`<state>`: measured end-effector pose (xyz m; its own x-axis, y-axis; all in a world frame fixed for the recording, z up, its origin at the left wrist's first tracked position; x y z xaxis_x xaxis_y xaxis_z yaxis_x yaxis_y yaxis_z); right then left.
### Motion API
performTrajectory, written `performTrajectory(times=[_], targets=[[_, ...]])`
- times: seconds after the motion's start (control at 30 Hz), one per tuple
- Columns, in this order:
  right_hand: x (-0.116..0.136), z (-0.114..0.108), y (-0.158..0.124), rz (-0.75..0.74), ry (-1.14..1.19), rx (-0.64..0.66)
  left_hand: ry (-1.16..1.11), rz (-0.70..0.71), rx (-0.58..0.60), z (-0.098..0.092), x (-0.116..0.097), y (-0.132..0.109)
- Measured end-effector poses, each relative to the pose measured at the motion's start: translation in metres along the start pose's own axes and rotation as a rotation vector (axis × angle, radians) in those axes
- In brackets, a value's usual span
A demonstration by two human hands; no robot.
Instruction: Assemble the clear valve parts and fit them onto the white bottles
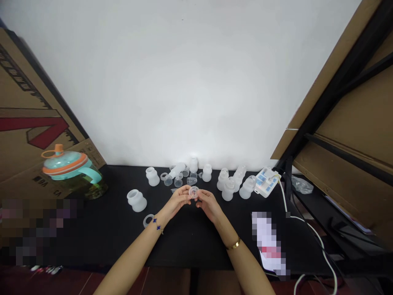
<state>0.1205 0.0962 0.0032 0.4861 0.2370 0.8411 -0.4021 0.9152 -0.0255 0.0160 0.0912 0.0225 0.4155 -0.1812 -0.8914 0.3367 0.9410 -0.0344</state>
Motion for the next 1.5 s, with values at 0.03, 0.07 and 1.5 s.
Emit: performTrajectory(times=[0.03,0.07,1.5], targets=[[0.0001,0.0,0.0,-0.003,-0.002,-0.001,0.0,0.0,0.002,0.0002,0.0002,0.0],[0.0004,0.0,-0.0001,-0.005,-0.003,-0.002,-0.001,0.002,0.005,0.0003,0.0002,0.0],[0.005,0.0006,-0.0019,-0.043,0.005,-0.042,0.051,0.002,0.001,-0.001,0.0043,0.0015]])
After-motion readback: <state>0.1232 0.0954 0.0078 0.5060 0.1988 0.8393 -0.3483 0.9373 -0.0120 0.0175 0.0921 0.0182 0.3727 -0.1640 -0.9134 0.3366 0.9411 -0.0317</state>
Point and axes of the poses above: each hand's wrist, its own y-axis towards the middle knuckle, its own z-axis out of the palm, x = y × z, the point moved 9 cm from there along y, towards the middle knuckle, and after that the axes turned 1 degree about -x, right-handed, at the moved point
